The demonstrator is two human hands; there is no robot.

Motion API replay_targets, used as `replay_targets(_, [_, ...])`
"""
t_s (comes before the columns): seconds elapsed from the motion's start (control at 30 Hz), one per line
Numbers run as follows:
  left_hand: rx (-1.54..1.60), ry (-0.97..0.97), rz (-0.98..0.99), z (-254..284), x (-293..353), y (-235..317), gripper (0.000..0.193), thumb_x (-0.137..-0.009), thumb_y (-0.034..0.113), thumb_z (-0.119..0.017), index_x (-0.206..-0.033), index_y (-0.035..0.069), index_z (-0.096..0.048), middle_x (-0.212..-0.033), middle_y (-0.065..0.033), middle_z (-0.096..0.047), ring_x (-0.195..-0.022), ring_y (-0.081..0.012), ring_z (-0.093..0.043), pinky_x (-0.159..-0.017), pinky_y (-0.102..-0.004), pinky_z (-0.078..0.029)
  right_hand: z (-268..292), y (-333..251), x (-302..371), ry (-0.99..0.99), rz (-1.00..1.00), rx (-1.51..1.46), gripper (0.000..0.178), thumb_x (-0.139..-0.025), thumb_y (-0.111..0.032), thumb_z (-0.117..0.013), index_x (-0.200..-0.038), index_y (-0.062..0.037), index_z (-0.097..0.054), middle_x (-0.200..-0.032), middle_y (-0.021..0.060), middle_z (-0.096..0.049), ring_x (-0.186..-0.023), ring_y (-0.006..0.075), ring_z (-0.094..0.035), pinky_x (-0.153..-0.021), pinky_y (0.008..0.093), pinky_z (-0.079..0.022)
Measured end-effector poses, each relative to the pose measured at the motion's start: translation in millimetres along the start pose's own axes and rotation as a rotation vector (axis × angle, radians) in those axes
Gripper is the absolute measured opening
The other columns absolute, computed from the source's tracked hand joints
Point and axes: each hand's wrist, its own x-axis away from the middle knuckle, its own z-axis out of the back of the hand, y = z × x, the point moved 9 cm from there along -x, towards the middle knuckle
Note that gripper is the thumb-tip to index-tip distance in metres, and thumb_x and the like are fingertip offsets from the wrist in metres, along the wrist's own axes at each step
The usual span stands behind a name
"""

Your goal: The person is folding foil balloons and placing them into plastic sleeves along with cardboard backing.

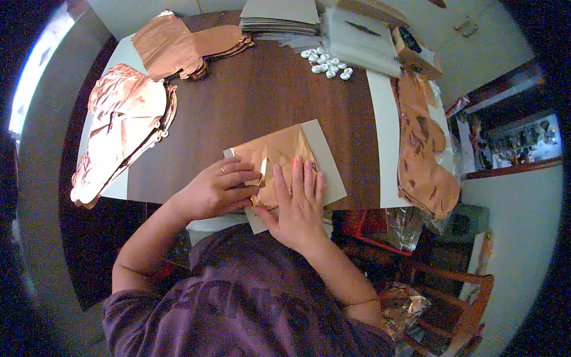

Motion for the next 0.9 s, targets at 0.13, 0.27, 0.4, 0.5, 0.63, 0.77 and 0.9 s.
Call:
replay_targets(0.13, [-0.064,-0.025,-0.068,0,-1,6,0.031,-0.079,0.019,-0.071,-0.106,0.004,-0.067,-0.119,-0.013,-0.063,-0.115,-0.0346,-0.059,-0.099,-0.0466,-0.049,12,3,1,0.021,0.017,-0.087,0.085,-0.085,-0.05,-0.064,-0.149,-0.0048,-0.03,-0.154,0.0294,-0.019,-0.143,0.0469,-0.018,-0.114,0.0595,-0.013])
replay_targets(0.27, [-0.095,-0.045,-0.096,-1,4,5,0.03,-0.079,0.017,-0.067,-0.105,0.002,-0.067,-0.119,-0.0148,-0.062,-0.116,-0.0332,-0.058,-0.102,-0.0454,-0.047,46,38,9,0.309,-0.012,-0.325,0.054,-0.084,-0.015,-0.071,-0.132,-0.0006,-0.051,-0.135,0.0217,-0.048,-0.123,0.0368,-0.051,-0.099,0.0435,-0.047])
replay_targets(0.4, [-0.089,-0.038,-0.099,-1,8,4,0.03,-0.078,0.016,-0.064,-0.104,0.001,-0.066,-0.119,-0.0156,-0.061,-0.118,-0.0329,-0.057,-0.104,-0.0437,-0.046,52,100,6,0.241,-0.316,-0.647,0.04,-0.089,-0.017,-0.067,-0.123,0.0026,-0.055,-0.113,0.0136,-0.06,-0.098,0.0213,-0.065,-0.07,0.0306,-0.056])
replay_targets(0.5, [-0.086,-0.02,-0.109,-1,10,4,0.03,-0.077,0.015,-0.064,-0.104,0.002,-0.066,-0.117,-0.0156,-0.061,-0.118,-0.0334,-0.057,-0.102,-0.0435,-0.048,26,118,-1,-0.064,-0.603,-1.04,0.037,-0.092,-0.022,-0.066,-0.117,0.0037,-0.058,-0.099,0.0074,-0.065,-0.077,0.0121,-0.063,-0.057,0.0256,-0.053])
replay_targets(0.63, [-0.056,-0.011,-0.11,-1,10,4,0.028,-0.077,0.014,-0.064,-0.103,0.002,-0.066,-0.113,-0.0155,-0.061,-0.117,-0.0341,-0.058,-0.1,-0.0434,-0.049,21,127,-12,-0.254,-0.629,-1.032,0.033,-0.092,-0.026,-0.065,-0.112,0.0009,-0.061,-0.09,0.0063,-0.067,-0.069,0.0101,-0.062,-0.05,0.0231,-0.048])
replay_targets(0.77, [-0.041,0.0,-0.106,1,11,2,0.026,-0.077,0.013,-0.065,-0.101,0.001,-0.066,-0.111,-0.0157,-0.061,-0.114,-0.0343,-0.06,-0.098,-0.0433,-0.051,6,117,-11,-0.614,-0.676,-1.037,0.025,-0.092,-0.026,-0.064,-0.101,-0.0022,-0.063,-0.082,0.0048,-0.065,-0.056,0.0086,-0.056,-0.045,0.0191,-0.041])
replay_targets(0.9, [-0.027,0.016,-0.096,5,9,3,0.024,-0.077,0.012,-0.066,-0.099,0.002,-0.066,-0.109,-0.0156,-0.062,-0.111,-0.0341,-0.061,-0.098,-0.0432,-0.051,-5,105,-9,-0.776,-0.731,-1.129,0.022,-0.092,-0.024,-0.065,-0.088,-0.0036,-0.062,-0.076,0.006,-0.065,-0.05,0.0098,-0.057,-0.041,0.0186,-0.038])
